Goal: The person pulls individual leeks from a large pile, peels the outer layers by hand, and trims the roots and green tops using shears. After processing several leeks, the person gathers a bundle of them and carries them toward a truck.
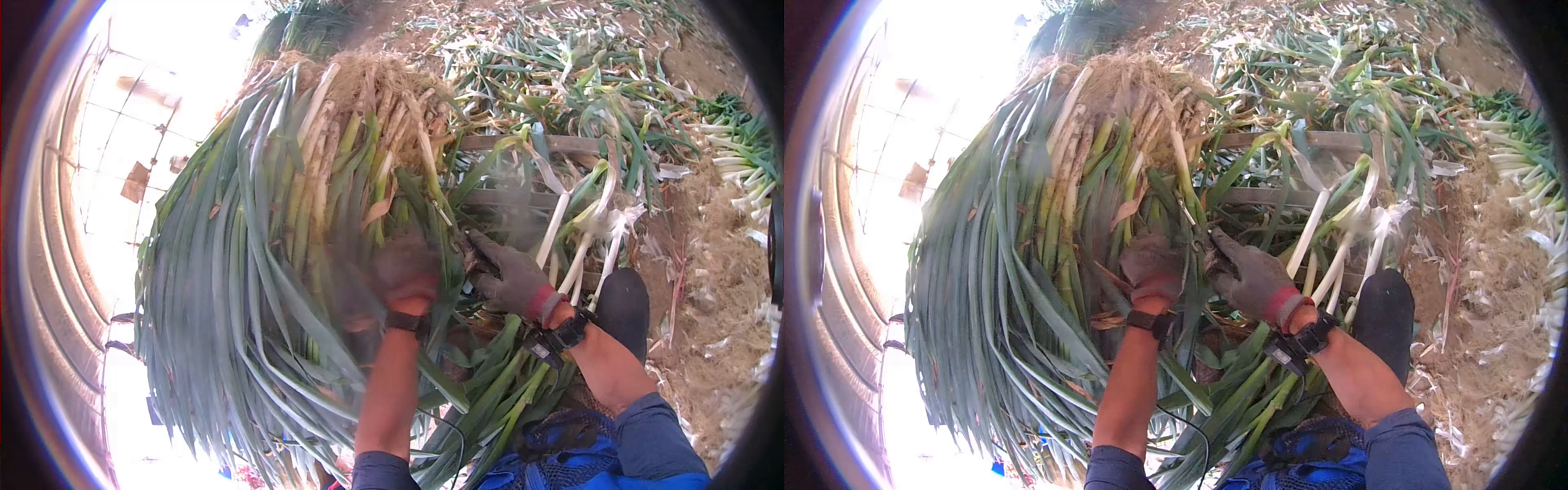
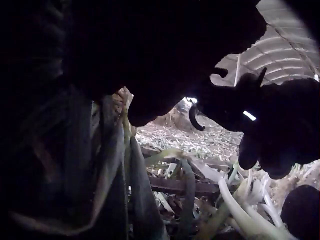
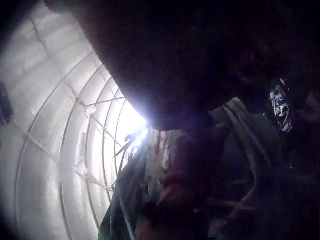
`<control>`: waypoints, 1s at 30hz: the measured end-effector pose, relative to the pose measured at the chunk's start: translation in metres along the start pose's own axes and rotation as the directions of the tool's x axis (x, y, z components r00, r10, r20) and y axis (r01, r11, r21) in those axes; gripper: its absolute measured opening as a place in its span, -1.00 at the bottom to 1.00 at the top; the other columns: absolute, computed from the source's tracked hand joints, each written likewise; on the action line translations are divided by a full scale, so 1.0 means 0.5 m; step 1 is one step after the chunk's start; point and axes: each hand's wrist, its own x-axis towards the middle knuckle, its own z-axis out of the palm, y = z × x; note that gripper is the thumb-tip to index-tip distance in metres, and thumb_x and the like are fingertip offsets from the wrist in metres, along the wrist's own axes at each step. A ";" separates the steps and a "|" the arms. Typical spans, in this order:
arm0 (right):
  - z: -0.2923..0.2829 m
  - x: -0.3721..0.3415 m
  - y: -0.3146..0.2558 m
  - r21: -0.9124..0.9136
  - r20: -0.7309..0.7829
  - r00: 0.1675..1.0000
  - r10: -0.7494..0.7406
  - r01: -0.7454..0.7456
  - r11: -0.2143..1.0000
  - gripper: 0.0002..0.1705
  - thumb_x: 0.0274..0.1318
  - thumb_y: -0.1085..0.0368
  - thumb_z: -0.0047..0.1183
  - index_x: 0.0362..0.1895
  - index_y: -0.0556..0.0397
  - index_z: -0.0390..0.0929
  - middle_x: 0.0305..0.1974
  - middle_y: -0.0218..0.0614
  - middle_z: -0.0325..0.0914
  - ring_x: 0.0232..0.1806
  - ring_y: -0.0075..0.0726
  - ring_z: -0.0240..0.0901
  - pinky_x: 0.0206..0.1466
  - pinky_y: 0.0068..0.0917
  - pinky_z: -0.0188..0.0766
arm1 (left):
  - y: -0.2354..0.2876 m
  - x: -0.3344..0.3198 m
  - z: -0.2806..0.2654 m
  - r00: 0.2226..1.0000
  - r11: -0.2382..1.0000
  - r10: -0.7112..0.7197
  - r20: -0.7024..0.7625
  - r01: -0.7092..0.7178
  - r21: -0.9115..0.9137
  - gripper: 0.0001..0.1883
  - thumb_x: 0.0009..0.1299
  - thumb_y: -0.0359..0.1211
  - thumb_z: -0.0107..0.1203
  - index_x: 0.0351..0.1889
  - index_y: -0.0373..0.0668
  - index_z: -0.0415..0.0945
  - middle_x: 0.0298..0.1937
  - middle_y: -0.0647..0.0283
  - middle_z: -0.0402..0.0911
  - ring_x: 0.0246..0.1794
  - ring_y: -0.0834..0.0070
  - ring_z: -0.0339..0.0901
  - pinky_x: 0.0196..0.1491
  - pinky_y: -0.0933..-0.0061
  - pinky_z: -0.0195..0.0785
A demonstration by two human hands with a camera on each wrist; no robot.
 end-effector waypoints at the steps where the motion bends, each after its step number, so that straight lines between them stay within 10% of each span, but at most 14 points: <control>1: -0.004 -0.008 0.001 -0.005 0.011 0.999 0.052 -0.052 0.999 -0.19 0.25 0.08 0.13 0.56 -0.02 0.28 0.03 0.23 0.63 0.08 0.32 0.58 0.14 -0.02 0.48 | 0.010 0.003 0.021 0.999 1.000 0.014 0.029 -0.014 -0.012 -0.55 0.30 -0.07 0.31 0.06 -0.06 0.58 -0.16 0.11 0.74 -0.14 0.12 0.75 -0.15 0.07 0.60; 5: -0.012 -0.042 0.036 0.023 0.026 0.998 0.060 -0.061 0.998 -0.20 0.23 0.12 0.15 0.54 0.02 0.29 0.05 0.20 0.64 0.10 0.29 0.59 0.16 -0.10 0.49 | 0.077 0.014 0.066 0.995 0.987 -0.084 0.054 0.091 -0.130 -0.41 0.30 -0.02 0.35 0.19 -0.10 0.50 -0.12 0.08 0.74 -0.09 0.08 0.75 -0.10 0.07 0.62; 8: -0.025 -0.072 0.038 0.022 0.057 0.997 0.059 -0.060 0.998 -0.20 0.22 0.15 0.17 0.53 0.03 0.30 0.03 0.17 0.65 0.11 0.26 0.60 0.16 -0.14 0.49 | 0.085 0.069 0.156 0.959 0.970 -0.172 -0.227 0.125 -0.206 -0.36 0.32 -0.04 0.33 0.30 -0.09 0.43 -0.07 0.05 0.73 -0.09 0.05 0.75 -0.07 0.04 0.63; 14: -0.053 -0.101 0.042 0.051 0.116 0.991 0.071 -0.077 0.996 -0.32 0.30 0.19 0.12 0.47 0.04 0.36 -0.11 0.02 0.68 -0.06 0.13 0.65 0.04 -0.17 0.51 | 0.101 0.148 0.132 0.960 0.961 -0.198 0.200 0.230 -0.152 -0.59 0.47 -0.18 0.12 0.22 -0.12 0.51 -0.05 0.05 0.75 -0.08 0.00 0.75 -0.09 0.06 0.65; 21: -0.075 -0.034 0.060 -0.018 -0.034 0.999 0.013 -0.014 1.000 -0.25 0.32 0.04 0.07 0.51 0.05 0.30 -0.03 0.18 0.67 0.00 0.28 0.64 0.10 -0.06 0.51 | 0.049 0.153 0.073 0.965 0.821 -0.100 0.243 0.218 -0.528 -0.51 0.33 -0.24 0.26 0.20 -0.23 0.58 0.00 -0.14 0.75 0.03 0.03 0.73 0.05 0.09 0.58; 27: -0.071 0.065 0.021 -0.066 -0.027 0.995 -0.092 0.090 0.994 -0.26 0.33 0.00 0.03 0.51 0.03 0.32 0.03 0.22 0.64 0.06 0.33 0.59 0.17 0.01 0.47 | -0.016 0.087 -0.005 0.913 0.426 -0.091 0.398 0.397 -0.813 -0.46 0.22 -0.31 0.37 0.20 -0.22 0.66 -0.06 0.18 0.78 -0.13 0.41 0.69 -0.01 0.33 0.56; 30: -0.049 0.108 0.005 -0.161 -0.062 0.990 -0.129 0.117 0.980 -0.32 0.35 0.03 0.00 0.47 0.05 0.36 0.04 0.23 0.62 0.09 0.30 0.58 0.16 0.05 0.46 | -0.067 0.050 -0.004 0.885 0.461 -0.087 0.457 0.443 -0.769 -0.52 0.27 -0.37 0.34 0.17 -0.27 0.67 -0.07 0.20 0.78 -0.15 0.47 0.67 -0.04 0.37 0.56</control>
